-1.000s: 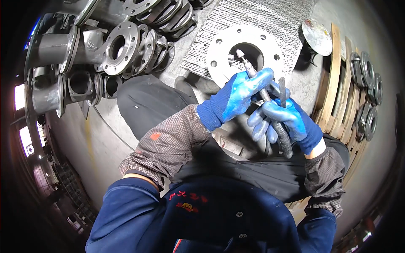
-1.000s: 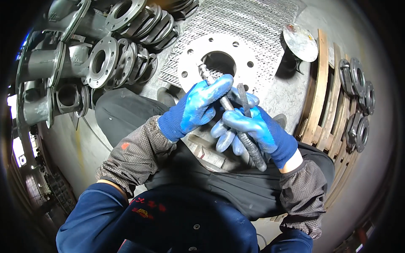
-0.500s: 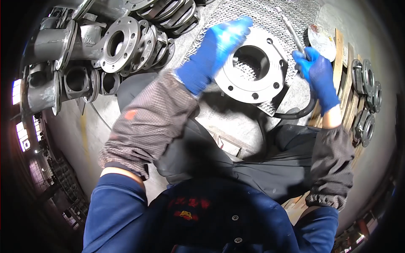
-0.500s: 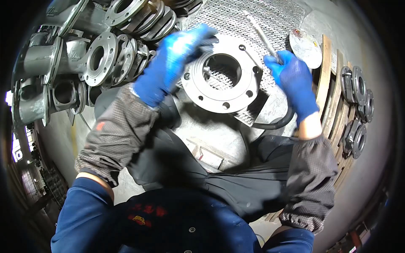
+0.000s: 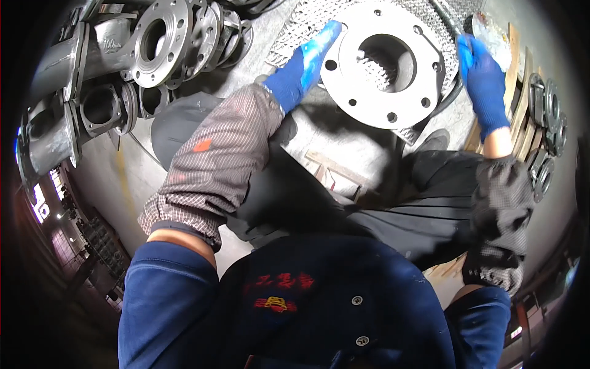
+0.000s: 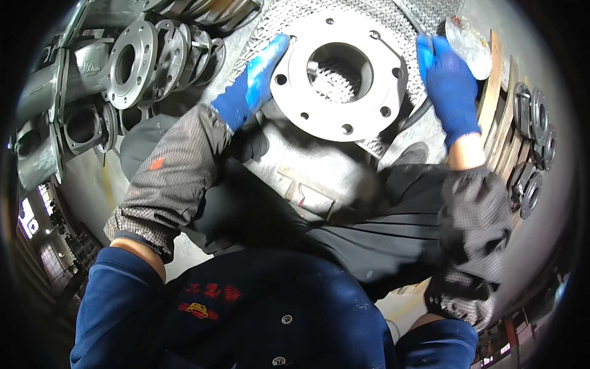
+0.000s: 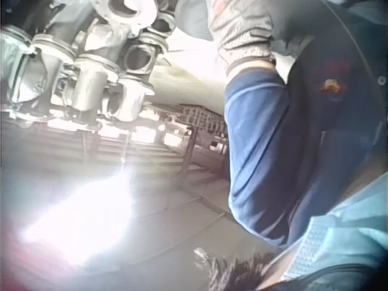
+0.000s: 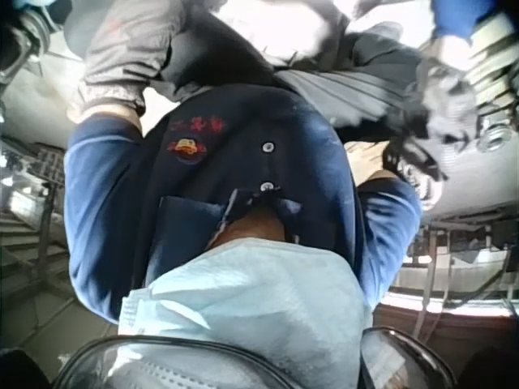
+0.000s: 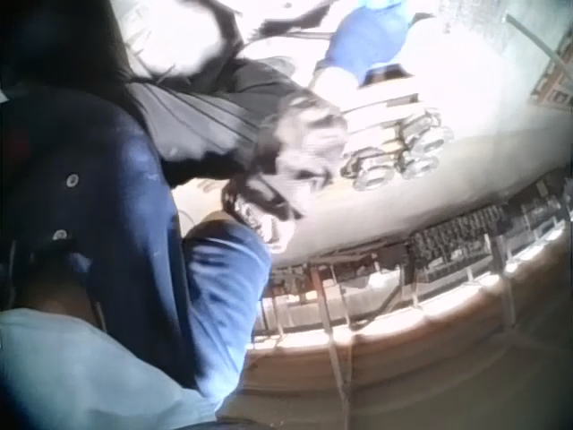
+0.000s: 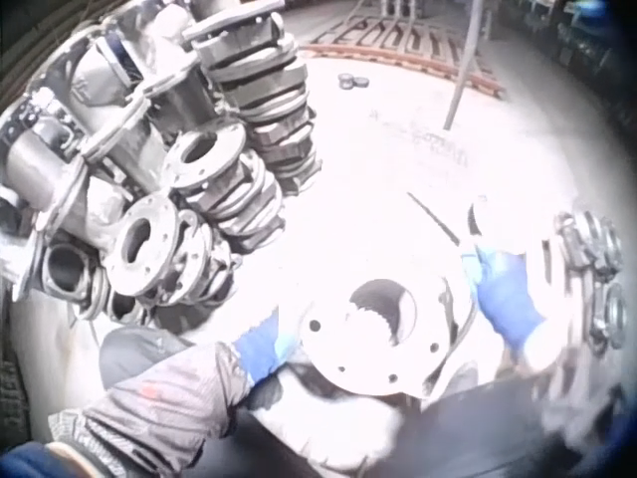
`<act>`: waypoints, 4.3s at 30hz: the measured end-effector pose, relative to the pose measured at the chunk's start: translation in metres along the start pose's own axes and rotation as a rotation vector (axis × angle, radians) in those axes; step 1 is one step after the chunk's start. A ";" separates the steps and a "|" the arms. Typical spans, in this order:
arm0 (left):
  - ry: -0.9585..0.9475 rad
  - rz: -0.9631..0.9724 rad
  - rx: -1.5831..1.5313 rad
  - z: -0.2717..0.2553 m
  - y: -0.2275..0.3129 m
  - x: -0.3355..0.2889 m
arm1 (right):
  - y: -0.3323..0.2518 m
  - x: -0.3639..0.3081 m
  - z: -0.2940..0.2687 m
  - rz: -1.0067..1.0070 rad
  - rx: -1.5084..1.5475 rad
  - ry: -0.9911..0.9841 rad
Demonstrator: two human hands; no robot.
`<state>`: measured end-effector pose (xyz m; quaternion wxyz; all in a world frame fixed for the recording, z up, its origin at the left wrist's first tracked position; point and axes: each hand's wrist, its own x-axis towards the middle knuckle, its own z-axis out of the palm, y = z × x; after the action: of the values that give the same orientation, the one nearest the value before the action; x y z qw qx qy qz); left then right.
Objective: The person picks up metal flanges from a pile on the floor and uses a handheld grinding tool to smooth the internal and external edges of the components. They turn the flanges over by hand to work on different sides and then place the finished parts onto a wooden pallet.
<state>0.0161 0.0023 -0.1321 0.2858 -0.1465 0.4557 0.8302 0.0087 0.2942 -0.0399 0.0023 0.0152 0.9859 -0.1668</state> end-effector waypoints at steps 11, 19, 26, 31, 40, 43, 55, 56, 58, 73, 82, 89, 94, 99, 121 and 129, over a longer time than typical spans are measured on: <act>0.129 0.013 0.276 0.040 0.041 -0.047 | -0.013 -0.040 0.059 0.298 0.357 -0.030; 0.151 0.456 0.936 0.059 0.080 -0.090 | -0.050 -0.039 0.075 0.385 0.886 -0.375; 0.112 0.436 0.862 0.067 0.073 -0.095 | -0.090 -0.054 0.007 0.214 0.977 -0.018; -0.020 0.485 1.108 0.093 0.081 -0.105 | -0.114 -0.084 0.005 0.244 1.168 -0.107; 0.095 0.705 0.784 0.038 0.074 -0.093 | -0.058 -0.103 0.020 0.237 0.903 0.157; 0.038 0.343 0.511 0.046 0.037 -0.098 | -0.054 -0.107 0.023 0.304 1.003 0.123; -0.125 0.126 0.100 0.061 0.007 -0.053 | -0.056 -0.084 0.017 0.194 0.803 0.248; 0.039 0.034 -0.011 0.072 0.010 -0.052 | -0.062 -0.077 0.008 0.243 0.990 0.188; 0.016 0.078 0.254 0.086 0.029 -0.054 | -0.069 -0.068 -0.001 0.351 1.042 0.145; 0.181 0.119 0.222 0.120 0.076 -0.031 | -0.058 -0.016 0.005 0.421 1.194 0.030; 0.067 0.149 0.007 0.127 0.067 -0.016 | -0.051 -0.016 0.013 0.422 1.315 0.127; 0.028 0.085 -0.012 0.113 0.057 -0.035 | -0.062 -0.038 0.015 0.467 1.407 0.124; 0.031 0.100 -0.007 0.099 0.058 -0.059 | -0.066 -0.049 0.023 0.084 1.005 0.024; 0.016 0.209 0.105 0.093 0.063 -0.081 | -0.074 -0.057 0.013 -0.255 0.491 -0.036; -0.168 0.534 0.378 0.088 0.081 -0.045 | -0.060 -0.015 0.027 0.090 1.110 -0.068; -0.023 0.212 0.088 0.054 0.073 -0.031 | -0.081 -0.030 0.059 0.501 1.371 -0.153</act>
<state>-0.0028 0.0061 -0.0379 0.2076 -0.0750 0.5015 0.8365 0.0362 0.1978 -0.0685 0.0992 0.2263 0.6242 -0.7412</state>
